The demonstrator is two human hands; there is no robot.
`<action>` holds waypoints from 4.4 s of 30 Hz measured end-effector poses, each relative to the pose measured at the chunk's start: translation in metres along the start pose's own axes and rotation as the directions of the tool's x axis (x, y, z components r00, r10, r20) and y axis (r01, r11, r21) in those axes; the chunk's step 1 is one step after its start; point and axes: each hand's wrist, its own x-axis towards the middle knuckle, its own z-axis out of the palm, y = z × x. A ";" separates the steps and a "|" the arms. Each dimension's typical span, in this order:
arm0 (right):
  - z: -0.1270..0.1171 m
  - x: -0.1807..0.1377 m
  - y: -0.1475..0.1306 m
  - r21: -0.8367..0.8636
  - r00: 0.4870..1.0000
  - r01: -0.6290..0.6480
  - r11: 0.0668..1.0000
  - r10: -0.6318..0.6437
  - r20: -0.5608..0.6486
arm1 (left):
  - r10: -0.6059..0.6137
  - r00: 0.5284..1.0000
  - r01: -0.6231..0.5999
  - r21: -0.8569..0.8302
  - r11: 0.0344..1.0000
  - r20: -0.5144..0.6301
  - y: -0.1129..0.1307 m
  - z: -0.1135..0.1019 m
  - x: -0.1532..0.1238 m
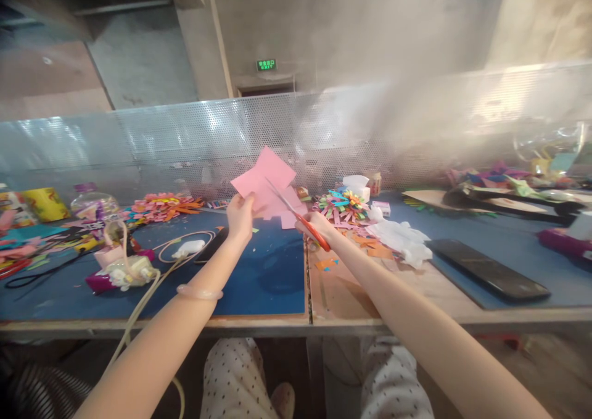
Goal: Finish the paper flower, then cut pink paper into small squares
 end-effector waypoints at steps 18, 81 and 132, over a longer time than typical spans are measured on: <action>0.002 -0.004 -0.003 -0.110 0.998 0.032 0.993 -0.038 -0.058 | 0.004 1.000 -0.004 0.025 1.000 0.011 0.002 -0.001 -0.001; 0.009 -0.017 -0.008 -0.213 0.987 0.067 0.975 -0.095 -0.126 | -0.027 0.999 0.026 0.048 0.998 0.021 0.002 -0.002 0.001; 0.002 -0.007 -0.011 -0.370 0.994 0.094 0.924 -0.109 -0.019 | -0.125 0.984 0.095 -0.224 0.970 -0.125 0.001 -0.009 0.009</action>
